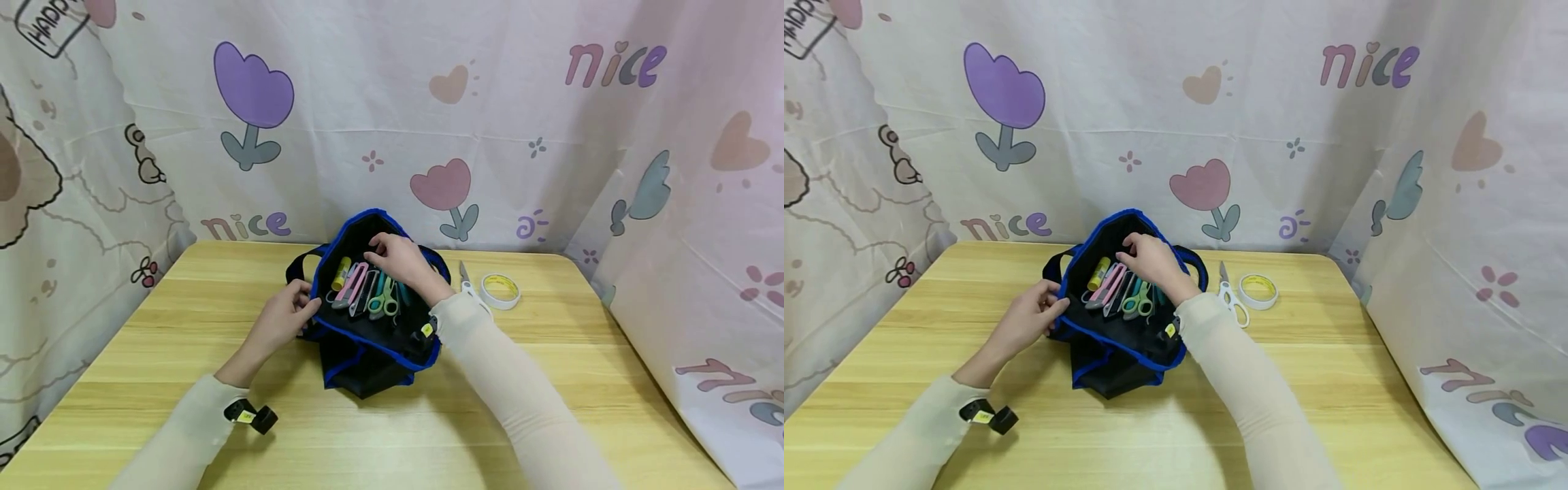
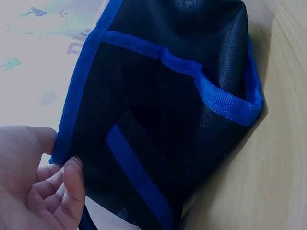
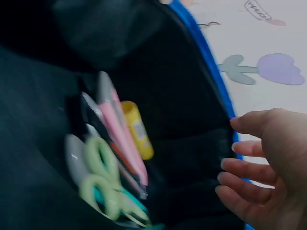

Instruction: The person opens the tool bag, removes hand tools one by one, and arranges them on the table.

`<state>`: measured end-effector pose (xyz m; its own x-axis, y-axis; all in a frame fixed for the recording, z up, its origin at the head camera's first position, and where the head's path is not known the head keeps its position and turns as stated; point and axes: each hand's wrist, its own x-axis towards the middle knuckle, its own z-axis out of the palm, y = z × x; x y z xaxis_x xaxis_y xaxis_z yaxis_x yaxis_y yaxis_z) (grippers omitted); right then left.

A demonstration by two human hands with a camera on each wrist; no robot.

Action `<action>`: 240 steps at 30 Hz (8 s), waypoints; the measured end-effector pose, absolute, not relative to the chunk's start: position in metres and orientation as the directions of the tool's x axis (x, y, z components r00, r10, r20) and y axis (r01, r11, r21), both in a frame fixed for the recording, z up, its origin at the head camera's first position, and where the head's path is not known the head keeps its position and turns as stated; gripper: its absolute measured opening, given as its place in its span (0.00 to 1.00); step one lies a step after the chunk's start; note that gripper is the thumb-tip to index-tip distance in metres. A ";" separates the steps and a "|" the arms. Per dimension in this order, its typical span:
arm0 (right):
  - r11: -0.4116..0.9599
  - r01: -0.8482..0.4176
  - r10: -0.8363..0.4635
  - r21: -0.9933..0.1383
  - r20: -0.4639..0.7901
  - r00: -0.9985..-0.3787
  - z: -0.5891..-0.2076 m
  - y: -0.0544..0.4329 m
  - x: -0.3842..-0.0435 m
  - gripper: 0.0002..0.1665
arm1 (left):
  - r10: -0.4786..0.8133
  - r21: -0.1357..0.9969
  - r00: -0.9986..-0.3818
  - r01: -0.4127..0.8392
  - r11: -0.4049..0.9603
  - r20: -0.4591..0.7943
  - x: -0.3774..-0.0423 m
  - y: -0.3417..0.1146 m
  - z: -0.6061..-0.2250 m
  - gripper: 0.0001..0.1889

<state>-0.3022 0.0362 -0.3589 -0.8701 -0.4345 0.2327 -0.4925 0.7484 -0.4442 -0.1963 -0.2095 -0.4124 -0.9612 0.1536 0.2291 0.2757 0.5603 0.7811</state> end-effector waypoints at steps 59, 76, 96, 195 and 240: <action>0.858 -0.233 -0.175 -0.457 0.167 -0.970 -0.443 0.015 -0.278 0.37 | 0.158 0.780 -0.969 0.247 0.575 0.191 -0.193 -0.197 -0.422 0.13; 0.819 -0.151 -0.110 -0.554 0.108 -0.988 -0.439 0.017 -0.277 0.37 | 0.156 0.787 -0.970 0.241 0.569 0.184 -0.192 -0.198 -0.421 0.13; 0.716 -0.023 -0.142 -0.698 -0.113 -0.983 -0.427 0.027 -0.282 0.34 | 0.155 0.788 -0.972 0.234 0.569 0.177 -0.193 -0.200 -0.420 0.14; 0.429 0.077 0.272 -0.900 0.047 -0.961 -0.434 0.321 -0.284 0.27 | 0.144 0.926 -0.975 0.210 0.315 0.172 -0.196 -0.207 -0.414 0.18; 0.727 0.091 0.265 -0.680 0.156 -0.951 -0.476 0.339 -0.285 0.25 | 0.165 0.929 -0.976 0.192 0.317 0.145 -0.199 -0.206 -0.416 0.17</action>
